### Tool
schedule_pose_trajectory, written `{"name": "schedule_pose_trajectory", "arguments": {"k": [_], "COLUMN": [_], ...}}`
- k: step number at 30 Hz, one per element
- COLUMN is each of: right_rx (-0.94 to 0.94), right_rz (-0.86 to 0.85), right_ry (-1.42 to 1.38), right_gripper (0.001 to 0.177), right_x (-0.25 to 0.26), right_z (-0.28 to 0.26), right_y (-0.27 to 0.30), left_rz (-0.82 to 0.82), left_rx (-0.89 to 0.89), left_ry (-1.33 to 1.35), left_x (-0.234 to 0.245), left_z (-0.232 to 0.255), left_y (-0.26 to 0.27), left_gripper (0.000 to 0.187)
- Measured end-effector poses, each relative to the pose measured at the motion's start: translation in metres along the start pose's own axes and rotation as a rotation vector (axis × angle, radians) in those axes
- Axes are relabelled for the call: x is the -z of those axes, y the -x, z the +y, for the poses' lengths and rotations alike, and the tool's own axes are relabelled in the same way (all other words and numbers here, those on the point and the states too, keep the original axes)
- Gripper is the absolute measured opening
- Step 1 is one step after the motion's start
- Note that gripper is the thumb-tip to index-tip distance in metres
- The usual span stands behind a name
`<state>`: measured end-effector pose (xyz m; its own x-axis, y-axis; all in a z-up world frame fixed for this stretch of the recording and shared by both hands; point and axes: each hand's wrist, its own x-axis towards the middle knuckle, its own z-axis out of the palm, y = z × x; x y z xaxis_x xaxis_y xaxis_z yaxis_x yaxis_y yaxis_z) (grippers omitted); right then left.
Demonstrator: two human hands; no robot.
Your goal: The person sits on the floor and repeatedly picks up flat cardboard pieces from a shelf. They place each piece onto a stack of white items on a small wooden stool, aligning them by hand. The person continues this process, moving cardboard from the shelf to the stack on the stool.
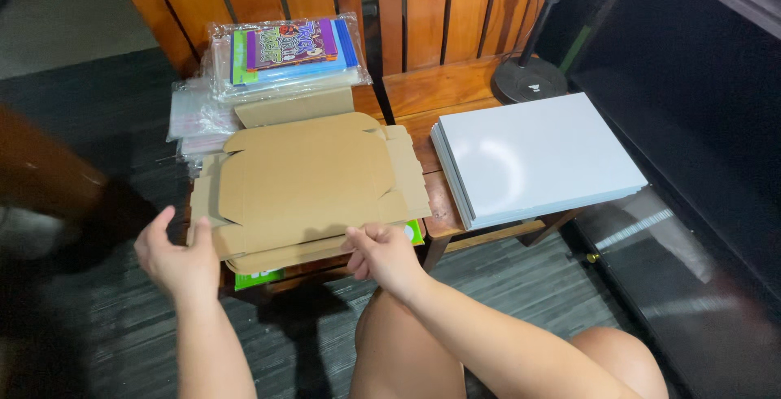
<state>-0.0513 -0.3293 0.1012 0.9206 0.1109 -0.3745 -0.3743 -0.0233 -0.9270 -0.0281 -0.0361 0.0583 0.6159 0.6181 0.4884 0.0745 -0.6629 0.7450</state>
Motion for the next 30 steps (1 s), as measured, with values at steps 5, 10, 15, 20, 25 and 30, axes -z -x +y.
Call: {"name": "schedule_pose_trajectory", "arguments": {"k": [5, 10, 15, 20, 25, 30], "right_rx": [0.839, 0.999, 0.899, 0.923, 0.927, 0.884], "right_rz": [0.282, 0.283, 0.214, 0.252, 0.249, 0.18], "right_ry": [0.748, 1.033, 1.225, 1.266, 1.265, 1.23], "right_gripper": [0.015, 0.033, 0.049, 0.049, 0.049, 0.049], "right_x": [0.021, 0.03, 0.031, 0.031, 0.034, 0.038], "right_z": [0.005, 0.015, 0.025, 0.03, 0.035, 0.039], "right_y": [-0.022, -0.039, -0.037, -0.037, -0.038, -0.041], "left_rz": [-0.097, -0.409, -0.617, -0.591, -0.546, -0.668], "left_rx": [-0.432, -0.5, -0.358, -0.383, -0.405, -0.294], "left_ry": [0.074, -0.012, -0.348, -0.398, -0.392, -0.448], "left_x": [-0.034, -0.078, -0.094, -0.099, -0.099, -0.1], "left_z": [0.05, 0.078, 0.09, 0.082, 0.083, 0.087], "left_y": [0.014, 0.036, 0.052, 0.056, 0.057, 0.053], "left_gripper": [0.03, 0.033, 0.051, 0.052, 0.051, 0.054]}}
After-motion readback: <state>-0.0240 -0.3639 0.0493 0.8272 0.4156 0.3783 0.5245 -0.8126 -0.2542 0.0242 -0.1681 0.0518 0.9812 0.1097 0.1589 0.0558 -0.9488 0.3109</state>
